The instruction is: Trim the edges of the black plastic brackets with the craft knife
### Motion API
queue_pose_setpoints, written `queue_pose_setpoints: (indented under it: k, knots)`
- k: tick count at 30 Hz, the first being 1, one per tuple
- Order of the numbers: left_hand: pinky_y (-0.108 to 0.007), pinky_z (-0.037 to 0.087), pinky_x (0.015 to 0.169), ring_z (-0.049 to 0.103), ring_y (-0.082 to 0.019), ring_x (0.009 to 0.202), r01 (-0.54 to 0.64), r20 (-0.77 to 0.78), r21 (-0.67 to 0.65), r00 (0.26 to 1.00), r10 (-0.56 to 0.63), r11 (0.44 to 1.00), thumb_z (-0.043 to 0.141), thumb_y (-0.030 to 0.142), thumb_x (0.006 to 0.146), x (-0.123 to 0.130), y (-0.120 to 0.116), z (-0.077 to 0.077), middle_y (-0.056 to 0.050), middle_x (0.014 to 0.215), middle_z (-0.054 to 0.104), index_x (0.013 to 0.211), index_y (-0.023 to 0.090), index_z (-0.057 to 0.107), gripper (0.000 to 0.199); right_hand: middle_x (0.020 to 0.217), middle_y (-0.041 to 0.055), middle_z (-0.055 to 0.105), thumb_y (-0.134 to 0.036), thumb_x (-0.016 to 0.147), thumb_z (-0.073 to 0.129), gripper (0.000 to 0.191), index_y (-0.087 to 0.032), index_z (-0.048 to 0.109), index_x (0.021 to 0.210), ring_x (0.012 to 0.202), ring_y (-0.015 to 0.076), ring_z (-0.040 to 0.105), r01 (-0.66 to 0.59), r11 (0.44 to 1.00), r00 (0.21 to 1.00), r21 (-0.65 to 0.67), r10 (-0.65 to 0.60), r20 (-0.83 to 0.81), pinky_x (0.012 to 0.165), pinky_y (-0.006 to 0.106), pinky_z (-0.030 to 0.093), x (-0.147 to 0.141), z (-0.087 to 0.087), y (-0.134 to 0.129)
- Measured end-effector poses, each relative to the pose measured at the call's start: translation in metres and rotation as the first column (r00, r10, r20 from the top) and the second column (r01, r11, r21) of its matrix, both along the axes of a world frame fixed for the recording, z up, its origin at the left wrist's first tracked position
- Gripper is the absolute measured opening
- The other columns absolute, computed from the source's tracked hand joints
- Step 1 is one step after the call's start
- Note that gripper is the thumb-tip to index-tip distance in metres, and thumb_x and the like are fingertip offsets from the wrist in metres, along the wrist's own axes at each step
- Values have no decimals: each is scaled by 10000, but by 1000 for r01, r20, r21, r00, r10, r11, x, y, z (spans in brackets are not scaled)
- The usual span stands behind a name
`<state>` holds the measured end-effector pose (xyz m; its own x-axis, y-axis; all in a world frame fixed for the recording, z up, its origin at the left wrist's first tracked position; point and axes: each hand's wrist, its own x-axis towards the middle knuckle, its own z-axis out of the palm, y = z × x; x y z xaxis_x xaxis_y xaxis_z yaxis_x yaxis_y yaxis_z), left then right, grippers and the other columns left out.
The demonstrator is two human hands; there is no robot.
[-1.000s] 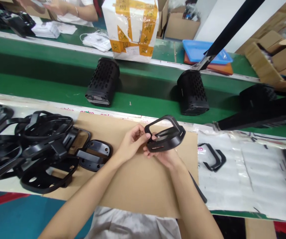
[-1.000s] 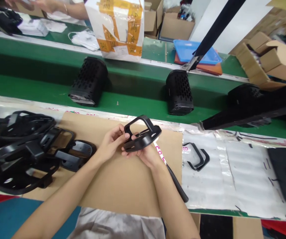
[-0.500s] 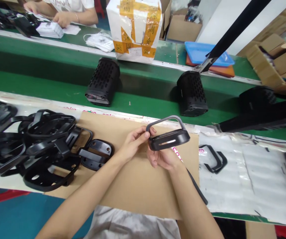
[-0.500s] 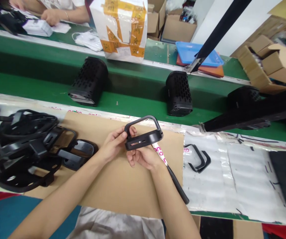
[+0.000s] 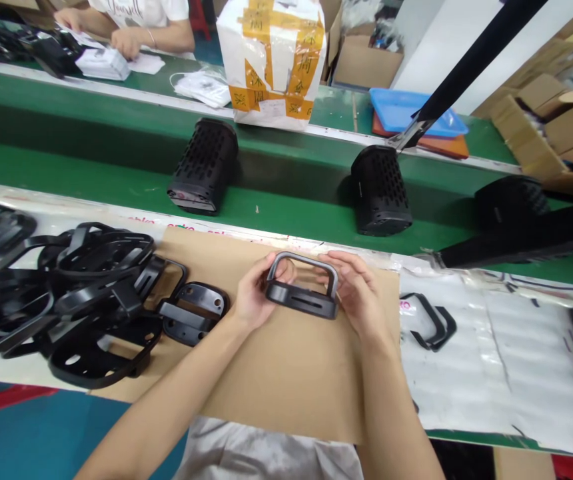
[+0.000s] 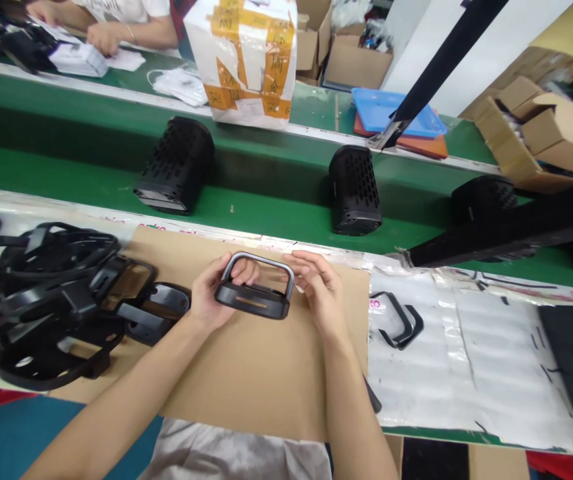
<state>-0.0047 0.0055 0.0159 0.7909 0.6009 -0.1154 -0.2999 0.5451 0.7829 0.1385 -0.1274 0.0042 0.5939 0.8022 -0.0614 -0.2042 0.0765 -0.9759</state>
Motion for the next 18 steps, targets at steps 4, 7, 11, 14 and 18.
queue_pose_setpoints:
  k: [4, 7, 11, 14, 18]
  knots:
    - [-331, 360, 633, 412, -169, 618, 77, -170, 128, 984, -54, 989, 537, 591, 971, 1, -5, -9, -11, 578, 413, 595, 206, 482, 541, 1242, 68, 734, -367, 1003, 671, 214, -269, 722, 1186, 1068, 245, 736, -3, 999, 982, 32, -3, 190, 967, 414, 611, -11, 2, 2]
    - [-322, 357, 650, 453, -164, 622, 117, -314, 208, 948, -47, 971, 515, 537, 982, 2, -5, -17, -18, 612, 514, 602, 185, 549, 519, 1172, 51, 740, -319, 980, 718, 200, -278, 728, 1176, 1062, 223, 725, -78, 997, 946, -17, 79, 315, 955, 375, 607, -16, 3, 4]
    - [-313, 395, 696, 501, -169, 663, 148, -326, 203, 942, -76, 968, 495, 533, 968, 2, -1, -23, -16, 651, 541, 631, 183, 542, 489, 1159, 41, 718, -247, 992, 705, 208, -292, 741, 1192, 1077, 204, 695, -95, 992, 825, -87, 127, 551, 950, 350, 585, -17, 5, 5]
    - [-309, 407, 668, 526, -175, 662, 197, -356, 186, 927, -120, 963, 488, 582, 957, 1, 0, -23, -19, 664, 566, 680, 178, 563, 496, 1196, 38, 695, -218, 982, 728, 294, -311, 729, 1260, 1114, 200, 676, -130, 988, 776, -81, 152, 612, 991, 351, 570, -18, 6, 5]
    - [-290, 408, 620, 513, -157, 614, 202, -386, 144, 913, -133, 969, 497, 592, 946, -1, 0, -22, -7, 642, 572, 723, 178, 574, 477, 1143, 35, 679, -182, 974, 735, 252, -297, 756, 1198, 1072, 183, 681, -150, 989, 748, -19, 126, 652, 956, 320, 577, -22, 5, 5]
